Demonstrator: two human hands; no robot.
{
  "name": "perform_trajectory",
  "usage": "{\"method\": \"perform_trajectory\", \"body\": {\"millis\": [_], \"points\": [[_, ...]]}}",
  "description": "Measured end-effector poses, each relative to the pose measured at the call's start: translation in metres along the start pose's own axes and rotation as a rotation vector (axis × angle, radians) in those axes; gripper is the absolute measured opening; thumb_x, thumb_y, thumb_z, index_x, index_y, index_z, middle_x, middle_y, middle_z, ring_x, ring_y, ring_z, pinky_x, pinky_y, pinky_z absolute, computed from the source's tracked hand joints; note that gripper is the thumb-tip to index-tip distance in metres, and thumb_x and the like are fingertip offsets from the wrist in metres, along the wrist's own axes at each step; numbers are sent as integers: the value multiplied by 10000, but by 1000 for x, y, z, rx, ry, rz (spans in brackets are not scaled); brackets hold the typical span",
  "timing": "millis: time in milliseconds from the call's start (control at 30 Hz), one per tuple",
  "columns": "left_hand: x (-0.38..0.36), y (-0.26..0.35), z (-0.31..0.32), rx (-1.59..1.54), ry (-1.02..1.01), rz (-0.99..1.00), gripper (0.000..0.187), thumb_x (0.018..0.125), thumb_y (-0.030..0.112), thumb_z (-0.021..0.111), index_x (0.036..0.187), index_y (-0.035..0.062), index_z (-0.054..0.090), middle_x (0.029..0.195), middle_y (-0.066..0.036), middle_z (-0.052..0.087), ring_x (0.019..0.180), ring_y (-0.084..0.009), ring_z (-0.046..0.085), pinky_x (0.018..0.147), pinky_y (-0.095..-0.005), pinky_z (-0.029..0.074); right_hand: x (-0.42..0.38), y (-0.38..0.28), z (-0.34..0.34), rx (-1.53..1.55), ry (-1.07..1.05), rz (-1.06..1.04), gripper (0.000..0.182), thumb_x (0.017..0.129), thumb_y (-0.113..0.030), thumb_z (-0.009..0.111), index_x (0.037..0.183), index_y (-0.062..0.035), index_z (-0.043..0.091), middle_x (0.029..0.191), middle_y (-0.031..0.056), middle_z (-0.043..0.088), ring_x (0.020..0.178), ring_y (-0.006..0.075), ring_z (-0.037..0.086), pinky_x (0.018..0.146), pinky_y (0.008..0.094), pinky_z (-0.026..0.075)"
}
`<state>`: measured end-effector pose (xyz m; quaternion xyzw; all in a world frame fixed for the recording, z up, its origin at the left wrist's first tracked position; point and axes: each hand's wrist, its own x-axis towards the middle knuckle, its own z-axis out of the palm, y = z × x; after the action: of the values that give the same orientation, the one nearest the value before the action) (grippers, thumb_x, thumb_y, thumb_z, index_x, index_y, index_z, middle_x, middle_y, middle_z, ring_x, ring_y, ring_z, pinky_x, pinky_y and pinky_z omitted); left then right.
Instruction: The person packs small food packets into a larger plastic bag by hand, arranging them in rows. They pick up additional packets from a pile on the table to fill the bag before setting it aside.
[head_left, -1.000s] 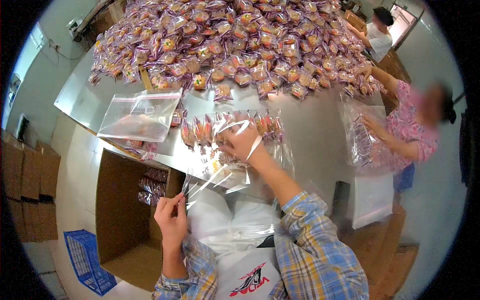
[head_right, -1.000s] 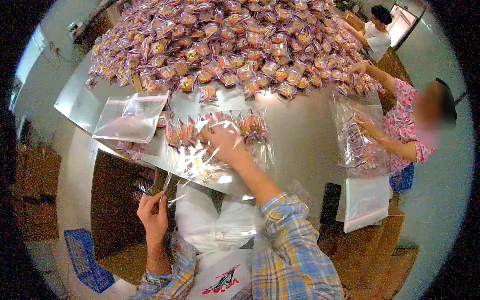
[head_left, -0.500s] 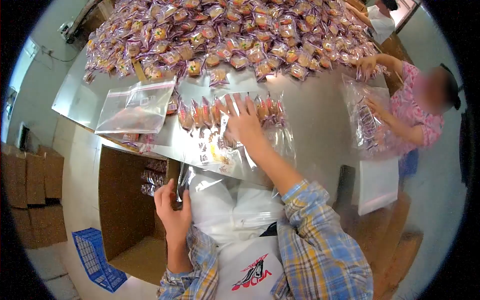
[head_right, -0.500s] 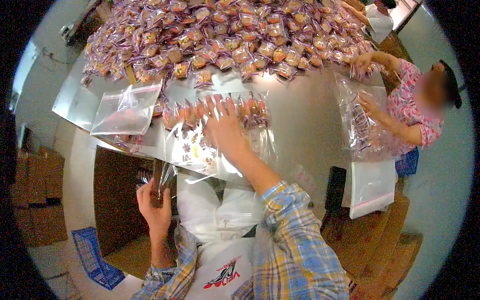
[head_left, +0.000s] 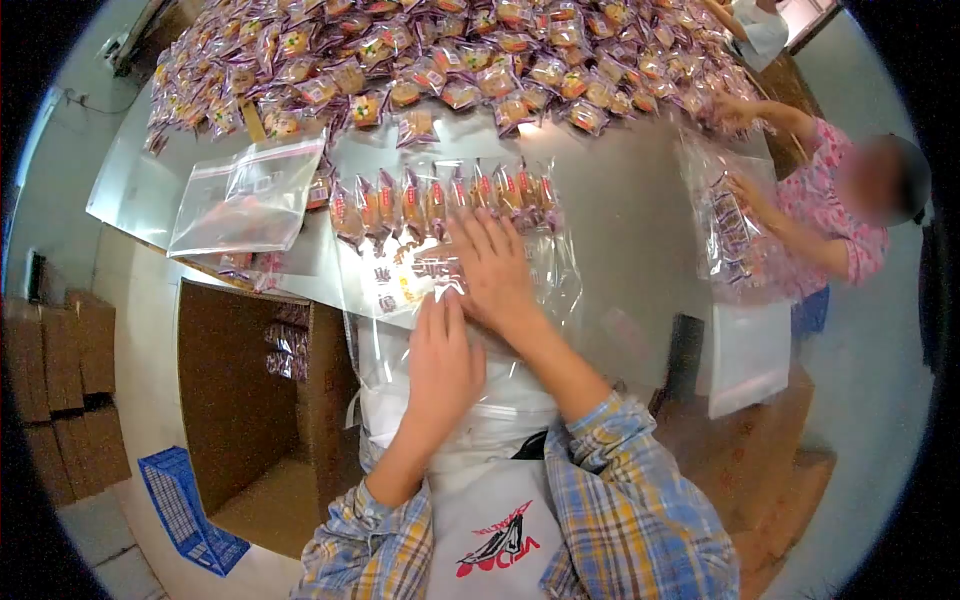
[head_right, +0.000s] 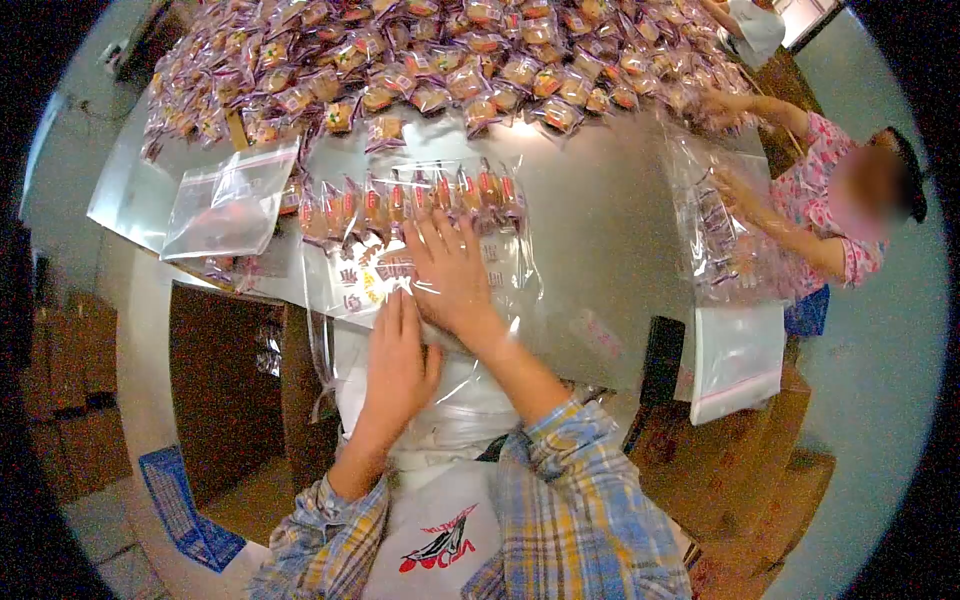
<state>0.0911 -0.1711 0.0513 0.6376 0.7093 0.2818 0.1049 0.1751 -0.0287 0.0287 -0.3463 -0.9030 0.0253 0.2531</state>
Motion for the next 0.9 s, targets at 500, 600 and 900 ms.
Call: {"method": "perform_trajectory", "body": {"millis": [500, 600, 900], "points": [[-8, -2, -28, 344, -99, -277, 661, 981, 157, 554, 1544, -118, 346, 1649, -310, 295, 1534, -527, 242, 1203, -664, 245, -9, -24, -2, 83, -61, 8, 777, 826, -297, 713, 1496, 24, 487, 1548, 229, 462, 1457, 425, 388, 1190, 584, 297], [13, -3, -18, 408, -86, -100, 619, 967, 124, 550, 1513, -125, 398, 1616, -322, 353, 1504, -542, 295, 1217, -618, 259, -12, -24, 8, 39, 0, -43, 717, 827, -258, 708, 1453, 35, 520, 1485, 222, 523, 1415, 396, 453, 1172, 573, 320], [97, -24, 12, 272, 427, 40, 532, 894, 138, 718, 1395, -4, 609, 1504, -236, 519, 1448, -479, 413, 1205, -588, 322, -40, -22, -4, 128, -266, 105, 718, 872, -322, 683, 1487, 3, 509, 1577, 189, 474, 1493, 364, 404, 1210, 573, 310]]}}
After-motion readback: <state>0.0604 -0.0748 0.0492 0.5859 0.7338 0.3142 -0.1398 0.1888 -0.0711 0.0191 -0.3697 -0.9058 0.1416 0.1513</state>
